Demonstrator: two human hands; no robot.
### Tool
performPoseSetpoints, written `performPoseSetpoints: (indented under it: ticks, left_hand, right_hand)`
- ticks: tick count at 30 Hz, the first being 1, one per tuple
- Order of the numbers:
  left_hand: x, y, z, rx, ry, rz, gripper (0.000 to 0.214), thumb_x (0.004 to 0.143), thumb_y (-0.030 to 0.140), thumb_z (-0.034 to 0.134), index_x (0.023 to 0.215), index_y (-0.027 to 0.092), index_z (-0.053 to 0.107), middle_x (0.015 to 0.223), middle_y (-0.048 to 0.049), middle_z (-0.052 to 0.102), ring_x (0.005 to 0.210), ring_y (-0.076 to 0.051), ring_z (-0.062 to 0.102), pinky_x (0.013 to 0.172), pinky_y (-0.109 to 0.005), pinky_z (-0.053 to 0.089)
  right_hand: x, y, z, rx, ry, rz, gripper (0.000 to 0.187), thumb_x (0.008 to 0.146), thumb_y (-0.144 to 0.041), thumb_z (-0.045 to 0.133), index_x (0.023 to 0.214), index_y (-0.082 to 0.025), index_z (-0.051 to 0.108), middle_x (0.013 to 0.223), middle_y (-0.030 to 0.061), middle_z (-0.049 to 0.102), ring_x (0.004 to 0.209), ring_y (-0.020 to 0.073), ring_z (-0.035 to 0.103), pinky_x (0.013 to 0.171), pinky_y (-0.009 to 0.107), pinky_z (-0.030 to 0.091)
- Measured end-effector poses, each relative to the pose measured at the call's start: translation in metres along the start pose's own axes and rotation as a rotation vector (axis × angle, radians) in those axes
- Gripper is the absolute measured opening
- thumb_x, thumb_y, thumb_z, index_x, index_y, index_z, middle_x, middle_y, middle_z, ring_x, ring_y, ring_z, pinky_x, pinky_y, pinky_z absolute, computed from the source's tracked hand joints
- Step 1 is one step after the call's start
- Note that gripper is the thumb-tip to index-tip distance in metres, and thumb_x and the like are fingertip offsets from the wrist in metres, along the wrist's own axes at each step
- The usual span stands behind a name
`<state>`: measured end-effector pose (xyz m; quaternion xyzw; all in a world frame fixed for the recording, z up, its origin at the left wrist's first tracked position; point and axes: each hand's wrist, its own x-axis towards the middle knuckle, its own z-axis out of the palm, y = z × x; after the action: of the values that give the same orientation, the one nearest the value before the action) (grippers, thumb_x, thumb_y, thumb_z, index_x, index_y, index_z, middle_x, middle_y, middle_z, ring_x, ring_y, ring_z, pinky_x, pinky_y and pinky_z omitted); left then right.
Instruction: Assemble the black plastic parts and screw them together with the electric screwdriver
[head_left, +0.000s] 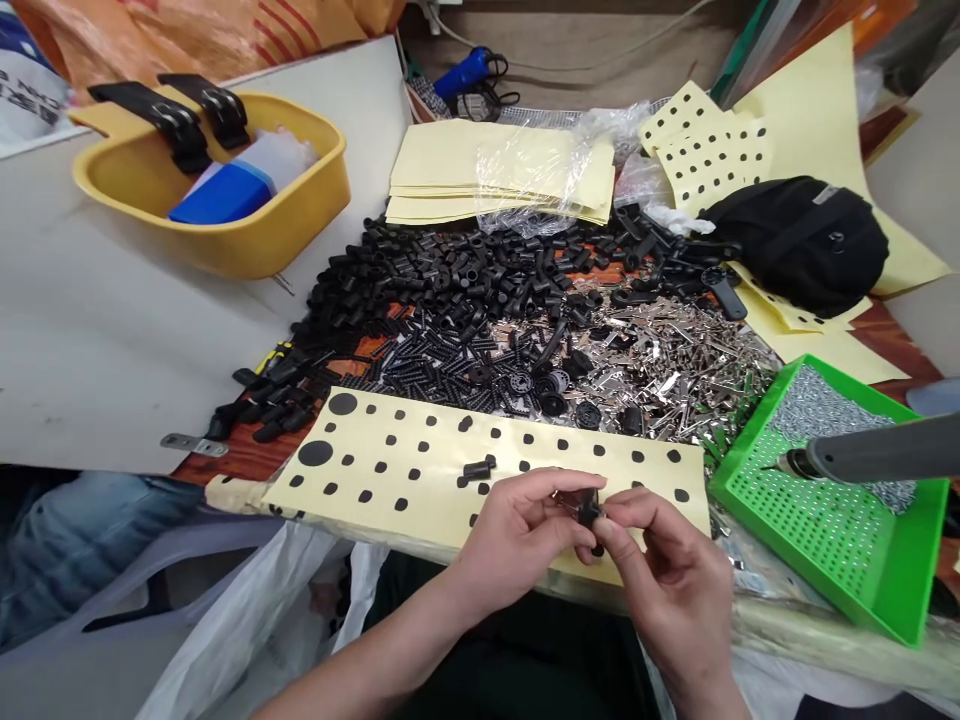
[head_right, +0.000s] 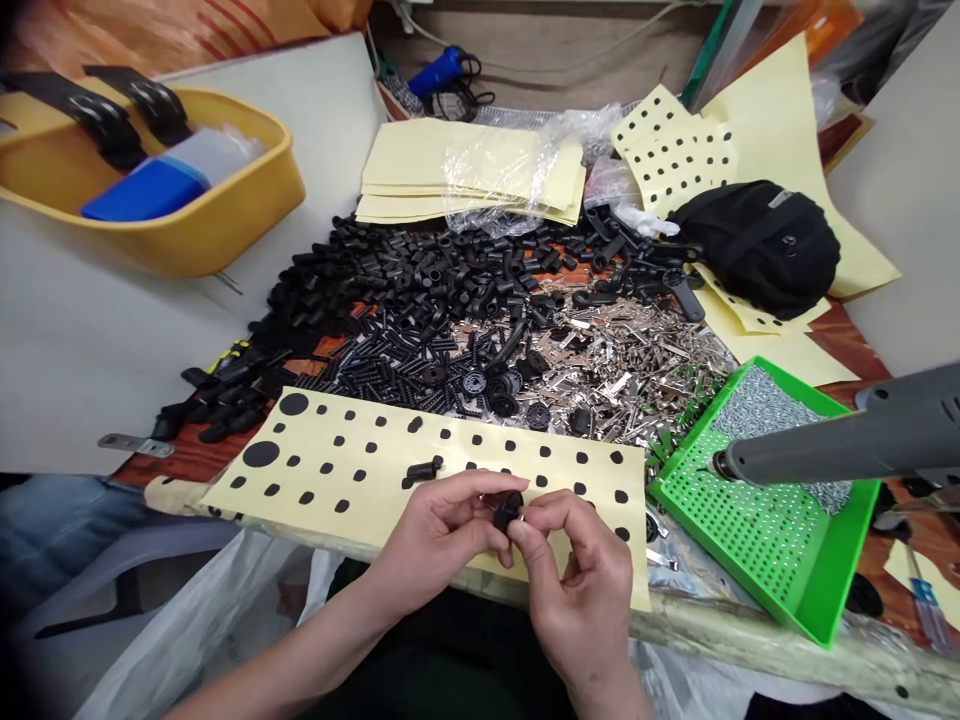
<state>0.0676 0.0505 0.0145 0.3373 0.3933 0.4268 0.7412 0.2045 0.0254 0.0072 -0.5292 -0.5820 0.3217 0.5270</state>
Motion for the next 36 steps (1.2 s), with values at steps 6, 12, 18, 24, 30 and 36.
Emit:
performPoseSetpoints:
  ticks: [6, 12, 18, 24, 30, 36]
  left_hand:
    - [0.000, -0.005, -0.003, 0.012, 0.010, 0.031, 0.035, 0.064, 0.002, 0.062, 0.093, 0.017, 0.073, 0.073, 0.0021, 0.069, 0.057, -0.009, 0.065, 0.060, -0.021, 0.055]
    - [0.001, 0.001, -0.004, 0.021, 0.026, 0.019, 0.033, 0.060, 0.001, 0.067, 0.088, 0.017, 0.074, 0.073, 0.0010, 0.070, 0.061, -0.009, 0.063, 0.062, -0.020, 0.054]
    - [0.002, 0.002, -0.005, 0.024, 0.019, 0.030, 0.032, 0.061, 0.001, 0.065, 0.088, 0.017, 0.074, 0.069, 0.0023, 0.069, 0.056, -0.006, 0.059, 0.060, -0.019, 0.053]
    - [0.001, -0.002, -0.004, 0.074, 0.042, 0.042, 0.031, 0.065, 0.003, 0.063, 0.091, 0.016, 0.072, 0.078, -0.0010, 0.071, 0.065, -0.011, 0.062, 0.063, -0.022, 0.054]
    - [0.003, -0.005, -0.005, -0.049, 0.011, 0.040, 0.028, 0.066, 0.007, 0.066, 0.091, 0.017, 0.069, 0.077, -0.0004, 0.067, 0.070, -0.012, 0.062, 0.064, -0.022, 0.051]
    - [-0.003, -0.005, -0.007, 0.127, 0.033, 0.150, 0.027, 0.070, 0.007, 0.063, 0.096, 0.017, 0.066, 0.085, -0.0022, 0.067, 0.076, -0.013, 0.062, 0.067, -0.022, 0.050]
  right_hand:
    - [0.005, -0.004, -0.001, -0.089, -0.025, -0.099, 0.012, 0.081, -0.012, 0.061, 0.071, -0.019, 0.059, 0.063, 0.0003, 0.061, 0.059, 0.0130, 0.060, 0.051, 0.022, 0.048]
    - [0.009, -0.007, -0.002, -0.117, -0.028, -0.188, 0.011, 0.080, -0.011, 0.062, 0.072, -0.019, 0.059, 0.064, 0.0010, 0.061, 0.060, 0.0141, 0.061, 0.052, 0.024, 0.049]
    - [0.010, -0.007, -0.001, -0.170, -0.042, -0.187, 0.012, 0.082, -0.013, 0.060, 0.072, -0.019, 0.059, 0.064, 0.0001, 0.060, 0.054, 0.0123, 0.058, 0.046, 0.022, 0.046]
    - [0.013, -0.008, -0.001, -0.186, -0.053, -0.231, 0.012, 0.082, -0.011, 0.059, 0.073, -0.019, 0.057, 0.064, 0.0007, 0.059, 0.058, 0.0126, 0.059, 0.049, 0.022, 0.047]
    - [0.013, -0.004, 0.001, -0.263, -0.055, -0.295, 0.012, 0.083, -0.008, 0.055, 0.080, -0.019, 0.056, 0.066, 0.0017, 0.059, 0.060, 0.0137, 0.059, 0.052, 0.024, 0.048]
    - [0.011, -0.003, 0.003, -0.217, -0.064, -0.192, 0.009, 0.084, -0.013, 0.056, 0.079, -0.020, 0.057, 0.066, 0.0007, 0.060, 0.057, 0.0132, 0.059, 0.052, 0.024, 0.048]
